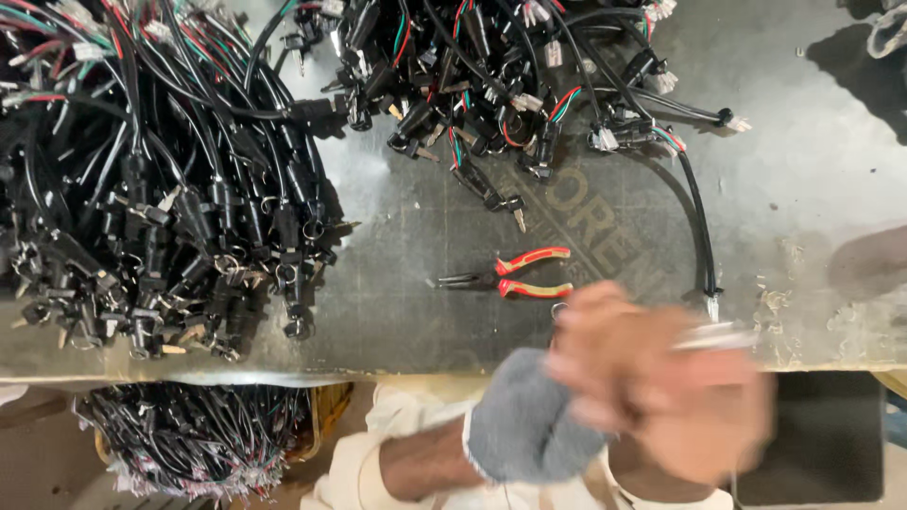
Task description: The person repeatedly picks up black wire harnesses with keys and connectors, uses red-handled pliers to crimp the connector end, and places the finished harnesses into a growing pile on the metal table. The person wears a gray glove on the left hand and handles the pliers with the right hand throughout the clip.
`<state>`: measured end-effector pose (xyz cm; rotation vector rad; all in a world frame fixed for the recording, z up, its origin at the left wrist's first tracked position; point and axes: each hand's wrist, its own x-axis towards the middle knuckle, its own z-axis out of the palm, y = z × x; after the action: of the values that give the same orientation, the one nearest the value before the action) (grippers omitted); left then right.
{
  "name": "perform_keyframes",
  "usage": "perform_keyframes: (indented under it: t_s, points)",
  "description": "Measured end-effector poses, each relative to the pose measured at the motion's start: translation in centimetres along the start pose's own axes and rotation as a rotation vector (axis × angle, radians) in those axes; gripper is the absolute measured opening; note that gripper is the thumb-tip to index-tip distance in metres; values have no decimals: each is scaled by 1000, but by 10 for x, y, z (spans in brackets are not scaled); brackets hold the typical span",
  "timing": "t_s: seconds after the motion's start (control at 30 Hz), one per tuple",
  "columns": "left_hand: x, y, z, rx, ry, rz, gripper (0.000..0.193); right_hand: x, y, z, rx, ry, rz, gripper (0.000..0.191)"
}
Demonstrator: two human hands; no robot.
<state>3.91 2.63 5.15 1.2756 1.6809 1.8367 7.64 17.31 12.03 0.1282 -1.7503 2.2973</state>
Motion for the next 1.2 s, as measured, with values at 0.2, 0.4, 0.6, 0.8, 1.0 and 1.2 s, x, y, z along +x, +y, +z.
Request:
perform_keyframes:
  t_s: [0.2, 0.4, 0.6, 0.8, 1.0, 1.2]
  points:
    - [-5, 5, -1, 87, -306, -154, 19, -62, 26, -71, 183, 104, -227, 19]
    - [-17, -39, -42, 79, -88, 42, 40, -25, 61, -86, 177, 449, -297, 35]
    - [-41, -60, -59, -1280, 301, -565, 40, 1, 141, -26, -217, 347, 503, 38]
    - [-32, -61, -43, -244, 566, -276, 27, -72, 191, -62, -194, -139, 503, 40]
    - [-45, -60, -27, -330, 503, -365, 32, -49, 158, -56, -256, -116, 322, 36]
    - [-32, -44, -46, 251, 443, -251, 30, -37, 138, -44, -617, -120, -7, 29]
